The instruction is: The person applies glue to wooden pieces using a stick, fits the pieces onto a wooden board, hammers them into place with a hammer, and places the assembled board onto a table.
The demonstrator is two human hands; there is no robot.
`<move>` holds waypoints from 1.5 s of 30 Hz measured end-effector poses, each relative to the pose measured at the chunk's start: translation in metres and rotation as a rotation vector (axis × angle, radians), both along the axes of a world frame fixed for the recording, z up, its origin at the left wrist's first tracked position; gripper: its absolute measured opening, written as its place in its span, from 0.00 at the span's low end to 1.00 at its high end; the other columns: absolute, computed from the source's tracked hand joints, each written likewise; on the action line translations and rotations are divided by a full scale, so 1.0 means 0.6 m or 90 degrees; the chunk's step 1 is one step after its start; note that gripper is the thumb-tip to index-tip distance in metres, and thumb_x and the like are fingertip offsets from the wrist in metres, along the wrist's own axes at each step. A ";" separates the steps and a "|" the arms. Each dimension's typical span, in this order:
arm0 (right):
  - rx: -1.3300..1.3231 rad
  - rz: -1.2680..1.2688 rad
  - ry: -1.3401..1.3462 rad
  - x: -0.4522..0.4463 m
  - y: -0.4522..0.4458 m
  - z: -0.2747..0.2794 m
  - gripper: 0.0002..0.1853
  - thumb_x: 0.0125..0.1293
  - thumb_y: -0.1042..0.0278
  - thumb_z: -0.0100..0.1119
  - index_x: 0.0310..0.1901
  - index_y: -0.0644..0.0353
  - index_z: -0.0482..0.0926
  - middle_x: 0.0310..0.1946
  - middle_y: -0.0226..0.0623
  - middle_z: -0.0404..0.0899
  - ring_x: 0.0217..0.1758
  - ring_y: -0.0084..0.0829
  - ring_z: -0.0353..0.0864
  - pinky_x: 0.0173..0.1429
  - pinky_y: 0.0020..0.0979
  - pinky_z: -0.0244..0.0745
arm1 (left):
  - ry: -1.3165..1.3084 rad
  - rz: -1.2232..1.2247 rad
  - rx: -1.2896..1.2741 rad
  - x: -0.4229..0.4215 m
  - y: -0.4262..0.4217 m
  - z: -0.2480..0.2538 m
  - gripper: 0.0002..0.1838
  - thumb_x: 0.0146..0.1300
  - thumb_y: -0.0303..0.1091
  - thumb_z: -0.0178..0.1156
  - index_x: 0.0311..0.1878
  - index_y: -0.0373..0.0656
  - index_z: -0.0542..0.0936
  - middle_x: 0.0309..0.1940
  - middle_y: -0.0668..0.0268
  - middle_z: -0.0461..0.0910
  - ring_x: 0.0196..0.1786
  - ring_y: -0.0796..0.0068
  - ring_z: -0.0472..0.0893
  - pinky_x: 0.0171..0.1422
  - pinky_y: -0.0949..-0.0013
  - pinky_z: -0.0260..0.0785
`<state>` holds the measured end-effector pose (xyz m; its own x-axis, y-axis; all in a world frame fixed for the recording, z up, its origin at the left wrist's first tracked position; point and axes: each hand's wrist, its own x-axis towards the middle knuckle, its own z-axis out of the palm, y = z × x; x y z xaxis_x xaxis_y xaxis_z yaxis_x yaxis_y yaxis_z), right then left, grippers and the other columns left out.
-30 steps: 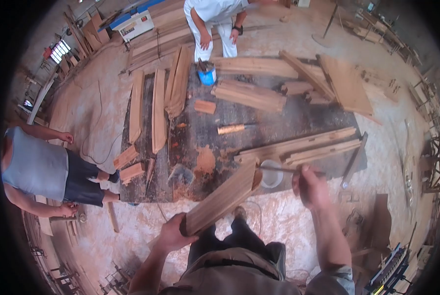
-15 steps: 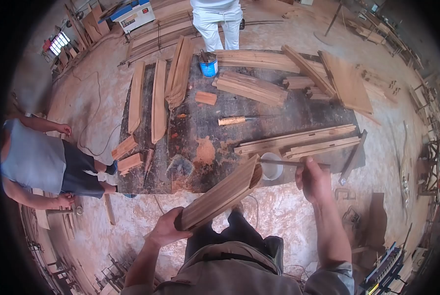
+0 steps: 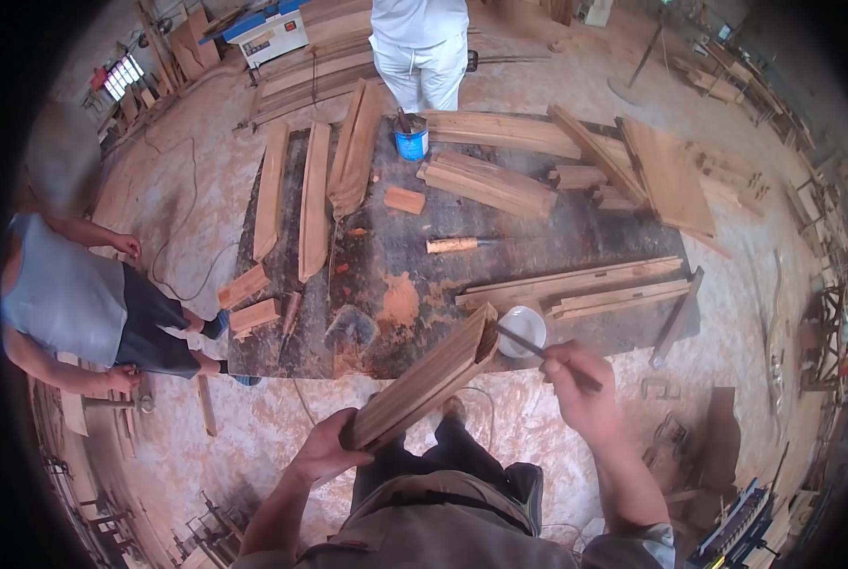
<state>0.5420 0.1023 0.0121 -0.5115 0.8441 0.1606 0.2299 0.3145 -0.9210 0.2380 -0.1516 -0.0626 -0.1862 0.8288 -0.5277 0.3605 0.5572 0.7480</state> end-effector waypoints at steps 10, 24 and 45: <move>0.080 0.010 -0.004 -0.019 -0.007 -0.009 0.04 0.61 0.77 0.62 0.36 0.67 0.81 0.29 0.44 0.80 0.32 0.39 0.81 0.37 0.32 0.74 | 0.053 -0.066 -0.034 -0.007 -0.006 0.004 0.51 0.46 0.58 0.73 0.69 0.39 0.66 0.58 0.48 0.76 0.63 0.53 0.75 0.69 0.61 0.65; 0.026 -0.028 0.041 -0.028 -0.014 0.000 0.05 0.62 0.79 0.62 0.40 0.69 0.81 0.31 0.43 0.79 0.33 0.34 0.79 0.38 0.29 0.72 | -0.014 0.058 0.040 0.001 -0.011 0.006 0.44 0.43 0.35 0.78 0.64 0.31 0.69 0.54 0.53 0.77 0.58 0.66 0.77 0.64 0.67 0.67; 0.059 0.048 0.017 -0.049 -0.035 -0.017 0.09 0.61 0.78 0.65 0.43 0.67 0.82 0.36 0.43 0.80 0.39 0.38 0.82 0.44 0.31 0.76 | -0.010 0.074 0.037 0.009 -0.019 0.008 0.40 0.42 0.35 0.76 0.60 0.33 0.71 0.50 0.54 0.79 0.53 0.67 0.79 0.60 0.67 0.69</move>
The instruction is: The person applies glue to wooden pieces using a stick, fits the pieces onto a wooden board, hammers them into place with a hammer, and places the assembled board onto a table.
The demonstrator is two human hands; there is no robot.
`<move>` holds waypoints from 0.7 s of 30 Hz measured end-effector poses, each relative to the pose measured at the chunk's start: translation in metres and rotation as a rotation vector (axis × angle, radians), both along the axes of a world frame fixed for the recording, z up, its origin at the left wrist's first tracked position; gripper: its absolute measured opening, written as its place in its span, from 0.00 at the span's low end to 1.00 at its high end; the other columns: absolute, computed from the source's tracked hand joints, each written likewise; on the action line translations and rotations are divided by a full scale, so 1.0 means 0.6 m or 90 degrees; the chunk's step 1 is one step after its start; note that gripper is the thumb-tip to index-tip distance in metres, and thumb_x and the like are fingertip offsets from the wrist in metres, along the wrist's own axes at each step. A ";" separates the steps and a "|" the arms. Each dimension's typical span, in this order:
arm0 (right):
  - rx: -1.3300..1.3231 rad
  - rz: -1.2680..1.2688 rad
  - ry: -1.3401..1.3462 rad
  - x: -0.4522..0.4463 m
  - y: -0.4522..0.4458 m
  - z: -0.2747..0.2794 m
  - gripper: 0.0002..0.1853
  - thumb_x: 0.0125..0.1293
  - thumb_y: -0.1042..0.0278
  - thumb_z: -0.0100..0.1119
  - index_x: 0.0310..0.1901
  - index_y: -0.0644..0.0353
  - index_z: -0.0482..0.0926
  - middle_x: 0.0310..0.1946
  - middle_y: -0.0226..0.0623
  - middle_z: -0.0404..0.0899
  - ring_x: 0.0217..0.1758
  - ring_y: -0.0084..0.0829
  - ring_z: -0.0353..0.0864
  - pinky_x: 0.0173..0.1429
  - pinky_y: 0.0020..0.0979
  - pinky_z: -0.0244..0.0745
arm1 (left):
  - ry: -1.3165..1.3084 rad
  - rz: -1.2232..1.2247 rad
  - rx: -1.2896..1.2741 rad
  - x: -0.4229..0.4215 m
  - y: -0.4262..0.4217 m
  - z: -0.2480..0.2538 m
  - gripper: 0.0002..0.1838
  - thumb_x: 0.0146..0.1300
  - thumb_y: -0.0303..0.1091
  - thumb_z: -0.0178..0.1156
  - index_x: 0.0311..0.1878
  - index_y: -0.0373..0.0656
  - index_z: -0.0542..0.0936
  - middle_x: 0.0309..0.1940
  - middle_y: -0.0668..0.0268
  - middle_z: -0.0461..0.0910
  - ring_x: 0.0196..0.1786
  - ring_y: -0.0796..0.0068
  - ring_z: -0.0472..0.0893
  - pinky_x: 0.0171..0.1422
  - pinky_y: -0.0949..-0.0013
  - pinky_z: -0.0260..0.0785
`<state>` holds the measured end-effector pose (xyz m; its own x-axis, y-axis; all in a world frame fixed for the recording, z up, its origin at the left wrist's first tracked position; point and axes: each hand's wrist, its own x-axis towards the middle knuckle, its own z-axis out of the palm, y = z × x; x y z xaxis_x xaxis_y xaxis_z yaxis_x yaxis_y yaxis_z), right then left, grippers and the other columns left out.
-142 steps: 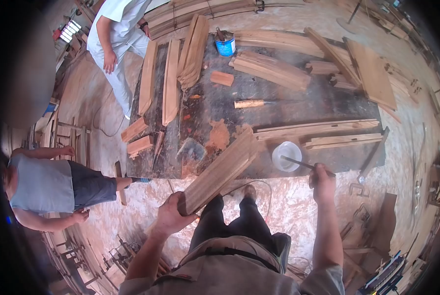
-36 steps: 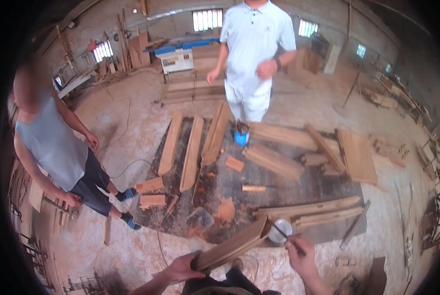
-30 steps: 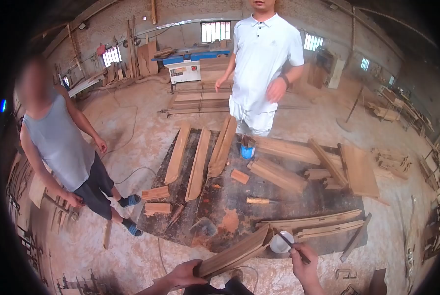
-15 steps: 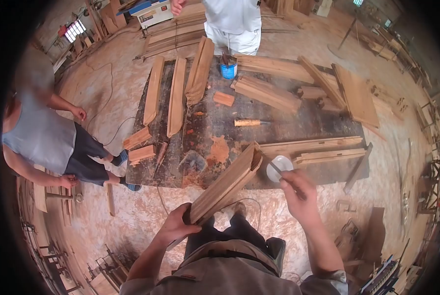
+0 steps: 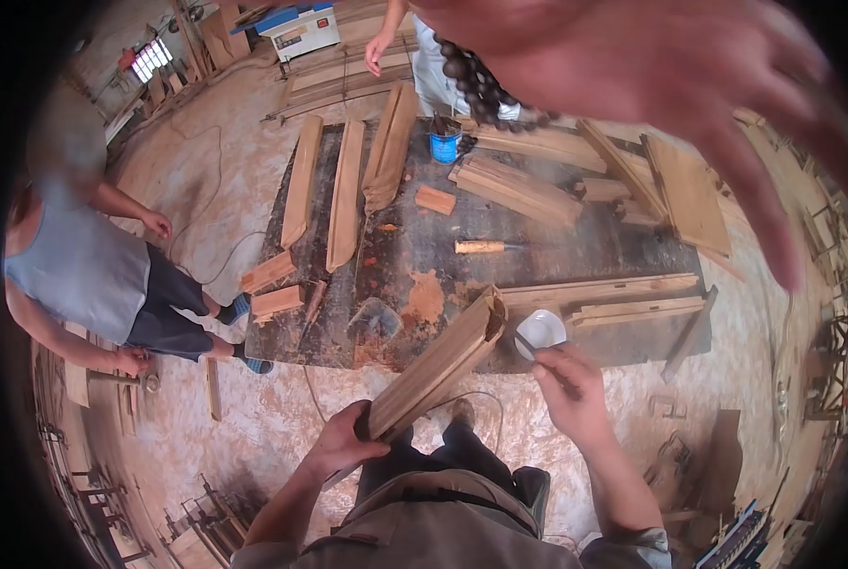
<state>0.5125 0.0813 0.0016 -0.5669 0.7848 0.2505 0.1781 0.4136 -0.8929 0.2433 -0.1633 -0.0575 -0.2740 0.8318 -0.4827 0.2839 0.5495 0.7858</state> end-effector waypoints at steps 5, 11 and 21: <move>-0.035 -0.021 0.019 0.001 0.008 -0.002 0.08 0.61 0.77 0.65 0.43 0.67 0.83 0.37 0.43 0.81 0.40 0.37 0.83 0.45 0.30 0.76 | 0.011 -0.017 -0.001 -0.002 0.002 0.009 0.40 0.42 0.35 0.76 0.61 0.33 0.71 0.50 0.54 0.79 0.54 0.65 0.79 0.60 0.67 0.69; -0.033 -0.024 0.018 -0.005 0.009 0.000 0.08 0.62 0.76 0.64 0.43 0.66 0.82 0.37 0.42 0.81 0.39 0.35 0.83 0.44 0.29 0.76 | -0.012 -0.008 0.014 -0.005 -0.003 -0.014 0.45 0.43 0.41 0.77 0.63 0.31 0.69 0.52 0.48 0.79 0.57 0.58 0.79 0.63 0.63 0.69; 0.011 -0.018 0.002 0.000 0.009 0.004 0.08 0.63 0.79 0.63 0.43 0.69 0.81 0.36 0.39 0.79 0.40 0.30 0.81 0.41 0.25 0.74 | -0.065 0.026 -0.007 -0.006 -0.002 -0.033 0.46 0.42 0.41 0.77 0.64 0.30 0.68 0.51 0.49 0.79 0.55 0.59 0.79 0.62 0.64 0.69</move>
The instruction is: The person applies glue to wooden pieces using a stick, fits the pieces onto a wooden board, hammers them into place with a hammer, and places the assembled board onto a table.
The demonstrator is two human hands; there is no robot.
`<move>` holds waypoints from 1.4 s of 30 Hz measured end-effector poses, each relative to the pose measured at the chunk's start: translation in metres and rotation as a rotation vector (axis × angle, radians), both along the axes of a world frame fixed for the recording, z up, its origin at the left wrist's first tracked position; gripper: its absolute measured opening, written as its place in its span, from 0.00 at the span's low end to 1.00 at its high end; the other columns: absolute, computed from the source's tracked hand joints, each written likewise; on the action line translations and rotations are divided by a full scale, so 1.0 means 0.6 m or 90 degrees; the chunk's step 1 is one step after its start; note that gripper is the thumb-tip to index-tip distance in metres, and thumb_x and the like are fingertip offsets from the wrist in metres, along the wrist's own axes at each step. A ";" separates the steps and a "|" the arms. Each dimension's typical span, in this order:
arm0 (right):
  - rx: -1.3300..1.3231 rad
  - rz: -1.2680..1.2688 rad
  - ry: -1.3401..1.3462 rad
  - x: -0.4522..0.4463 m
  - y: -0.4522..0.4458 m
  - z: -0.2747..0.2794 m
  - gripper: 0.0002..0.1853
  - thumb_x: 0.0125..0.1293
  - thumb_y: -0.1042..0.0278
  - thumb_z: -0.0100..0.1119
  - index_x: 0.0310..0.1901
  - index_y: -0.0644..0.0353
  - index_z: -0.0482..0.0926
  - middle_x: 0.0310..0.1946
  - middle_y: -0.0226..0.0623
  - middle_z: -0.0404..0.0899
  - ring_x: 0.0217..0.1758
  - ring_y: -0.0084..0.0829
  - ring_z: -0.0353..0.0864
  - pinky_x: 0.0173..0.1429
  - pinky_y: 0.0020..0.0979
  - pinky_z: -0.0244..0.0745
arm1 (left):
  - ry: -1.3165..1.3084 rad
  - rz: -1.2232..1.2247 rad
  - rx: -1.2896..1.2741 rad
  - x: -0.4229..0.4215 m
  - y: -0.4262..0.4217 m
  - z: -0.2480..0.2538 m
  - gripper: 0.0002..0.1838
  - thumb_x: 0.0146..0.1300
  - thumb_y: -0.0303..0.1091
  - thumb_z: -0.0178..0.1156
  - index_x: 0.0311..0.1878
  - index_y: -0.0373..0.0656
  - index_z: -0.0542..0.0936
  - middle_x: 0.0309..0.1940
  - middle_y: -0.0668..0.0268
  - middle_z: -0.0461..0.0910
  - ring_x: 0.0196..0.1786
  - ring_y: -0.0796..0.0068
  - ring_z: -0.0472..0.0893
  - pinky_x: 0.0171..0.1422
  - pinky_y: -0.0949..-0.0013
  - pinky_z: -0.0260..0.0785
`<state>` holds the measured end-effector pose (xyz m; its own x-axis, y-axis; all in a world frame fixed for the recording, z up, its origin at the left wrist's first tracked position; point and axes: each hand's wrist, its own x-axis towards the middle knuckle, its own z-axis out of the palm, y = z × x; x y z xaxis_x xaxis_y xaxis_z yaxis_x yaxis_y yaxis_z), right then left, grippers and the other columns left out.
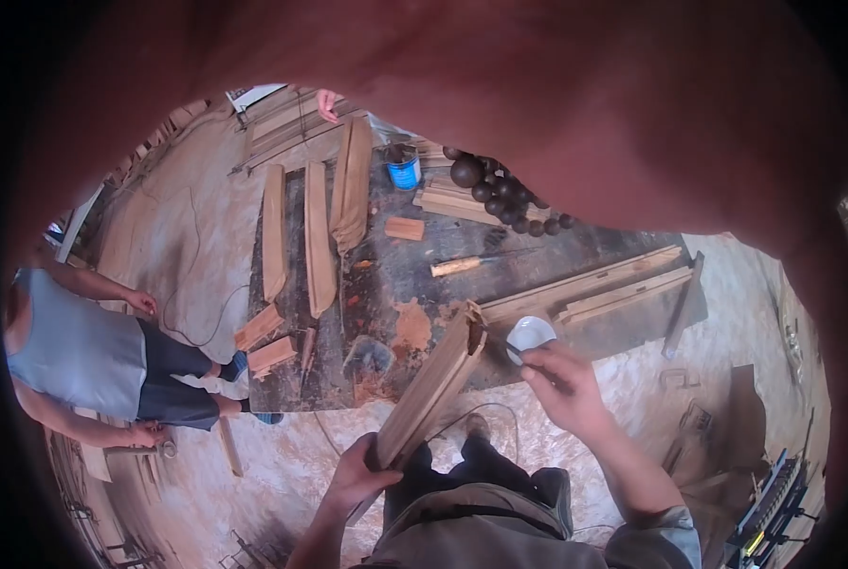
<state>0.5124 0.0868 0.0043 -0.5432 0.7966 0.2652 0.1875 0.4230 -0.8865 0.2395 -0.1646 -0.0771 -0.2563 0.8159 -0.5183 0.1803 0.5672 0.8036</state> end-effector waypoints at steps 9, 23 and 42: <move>-0.021 -0.004 0.014 0.009 0.011 -0.002 0.10 0.62 0.75 0.64 0.44 0.66 0.82 0.34 0.42 0.78 0.34 0.38 0.81 0.38 0.32 0.75 | 0.039 -0.031 -0.030 0.007 0.026 0.009 0.47 0.41 0.42 0.76 0.64 0.31 0.68 0.55 0.47 0.77 0.59 0.57 0.77 0.64 0.62 0.68; -0.009 -0.023 0.036 0.029 0.017 -0.012 0.09 0.63 0.75 0.64 0.44 0.67 0.81 0.34 0.42 0.79 0.35 0.37 0.81 0.39 0.32 0.75 | 0.081 -0.041 -0.023 0.022 0.048 0.012 0.44 0.42 0.37 0.77 0.63 0.31 0.69 0.53 0.49 0.79 0.58 0.60 0.79 0.64 0.64 0.70; 0.003 -0.010 0.011 0.024 0.012 0.006 0.09 0.62 0.77 0.63 0.43 0.68 0.82 0.34 0.41 0.78 0.34 0.35 0.81 0.37 0.30 0.74 | 0.049 -0.048 -0.024 0.003 0.024 -0.015 0.49 0.40 0.40 0.77 0.65 0.29 0.67 0.56 0.46 0.77 0.61 0.55 0.77 0.66 0.62 0.68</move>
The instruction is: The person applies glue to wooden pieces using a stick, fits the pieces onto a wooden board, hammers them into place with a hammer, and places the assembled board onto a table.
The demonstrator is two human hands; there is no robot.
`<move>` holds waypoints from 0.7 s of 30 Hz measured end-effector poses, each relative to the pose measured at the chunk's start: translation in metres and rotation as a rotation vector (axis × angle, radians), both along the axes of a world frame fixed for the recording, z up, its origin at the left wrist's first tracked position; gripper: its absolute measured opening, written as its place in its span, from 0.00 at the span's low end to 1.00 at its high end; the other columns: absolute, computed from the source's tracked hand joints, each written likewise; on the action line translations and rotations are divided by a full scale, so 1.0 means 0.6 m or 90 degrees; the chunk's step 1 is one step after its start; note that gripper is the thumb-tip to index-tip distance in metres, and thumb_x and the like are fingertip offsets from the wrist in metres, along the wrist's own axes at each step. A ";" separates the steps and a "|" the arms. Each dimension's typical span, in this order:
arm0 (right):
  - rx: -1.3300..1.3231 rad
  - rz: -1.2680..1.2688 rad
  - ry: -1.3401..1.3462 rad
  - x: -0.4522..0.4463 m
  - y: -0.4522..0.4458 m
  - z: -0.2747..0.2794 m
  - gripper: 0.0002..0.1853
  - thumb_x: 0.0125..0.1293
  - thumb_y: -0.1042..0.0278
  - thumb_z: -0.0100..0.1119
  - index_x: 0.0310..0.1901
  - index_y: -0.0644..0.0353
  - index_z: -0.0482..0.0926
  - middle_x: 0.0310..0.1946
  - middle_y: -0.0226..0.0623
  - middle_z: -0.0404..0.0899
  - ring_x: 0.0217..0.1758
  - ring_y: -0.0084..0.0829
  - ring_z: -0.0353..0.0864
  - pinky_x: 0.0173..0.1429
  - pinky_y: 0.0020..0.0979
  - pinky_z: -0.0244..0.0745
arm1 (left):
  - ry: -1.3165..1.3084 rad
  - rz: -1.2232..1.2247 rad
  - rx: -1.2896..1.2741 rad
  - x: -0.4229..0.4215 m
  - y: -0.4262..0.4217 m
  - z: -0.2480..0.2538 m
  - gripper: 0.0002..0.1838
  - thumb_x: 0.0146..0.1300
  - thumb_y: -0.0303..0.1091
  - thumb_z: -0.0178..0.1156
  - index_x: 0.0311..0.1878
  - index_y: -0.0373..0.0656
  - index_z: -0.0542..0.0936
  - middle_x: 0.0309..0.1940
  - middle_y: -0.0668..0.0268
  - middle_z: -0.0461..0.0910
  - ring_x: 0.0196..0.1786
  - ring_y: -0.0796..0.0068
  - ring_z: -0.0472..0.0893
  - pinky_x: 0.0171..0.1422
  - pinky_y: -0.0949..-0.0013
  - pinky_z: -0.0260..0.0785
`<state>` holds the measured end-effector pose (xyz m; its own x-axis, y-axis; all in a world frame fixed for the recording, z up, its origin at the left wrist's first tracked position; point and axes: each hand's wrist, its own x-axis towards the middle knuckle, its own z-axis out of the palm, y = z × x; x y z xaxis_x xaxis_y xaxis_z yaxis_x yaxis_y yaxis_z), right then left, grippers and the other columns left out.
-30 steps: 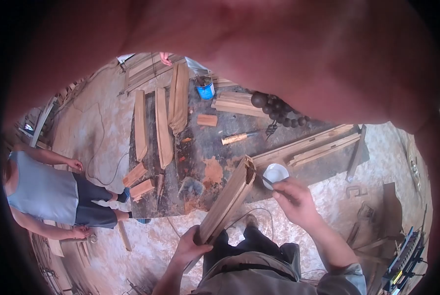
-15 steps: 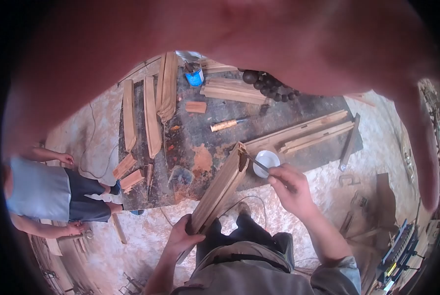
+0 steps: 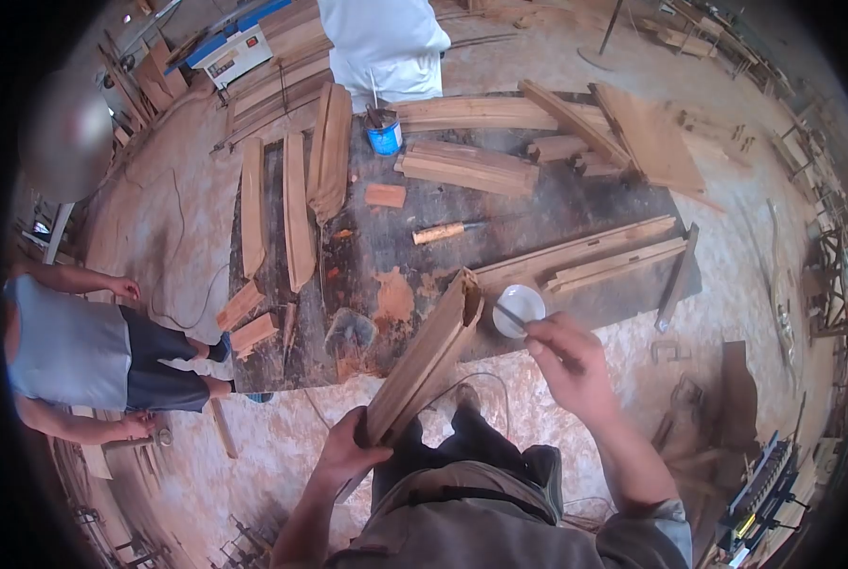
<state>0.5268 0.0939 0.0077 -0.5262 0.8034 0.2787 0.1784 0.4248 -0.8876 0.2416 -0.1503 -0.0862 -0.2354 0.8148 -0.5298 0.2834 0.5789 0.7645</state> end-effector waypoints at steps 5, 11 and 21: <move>-0.021 0.050 -0.005 0.005 -0.020 -0.010 0.09 0.62 0.77 0.64 0.44 0.68 0.82 0.36 0.44 0.79 0.38 0.39 0.82 0.41 0.31 0.76 | 0.015 0.006 0.019 0.000 -0.002 -0.007 0.44 0.41 0.34 0.75 0.63 0.30 0.68 0.53 0.52 0.77 0.57 0.64 0.77 0.64 0.65 0.68; -0.112 -0.054 0.037 0.016 -0.012 -0.004 0.06 0.61 0.78 0.65 0.40 0.68 0.80 0.33 0.42 0.81 0.36 0.33 0.83 0.40 0.28 0.75 | -0.016 0.023 0.003 0.007 0.006 0.009 0.42 0.41 0.31 0.75 0.62 0.30 0.68 0.52 0.55 0.77 0.56 0.68 0.76 0.63 0.67 0.67; -0.198 -0.054 0.032 0.021 -0.038 -0.037 0.08 0.61 0.75 0.67 0.40 0.67 0.80 0.35 0.43 0.83 0.36 0.32 0.84 0.41 0.29 0.77 | -0.036 0.041 -0.002 0.016 0.010 0.011 0.43 0.40 0.35 0.75 0.62 0.29 0.69 0.51 0.52 0.79 0.56 0.64 0.78 0.63 0.65 0.68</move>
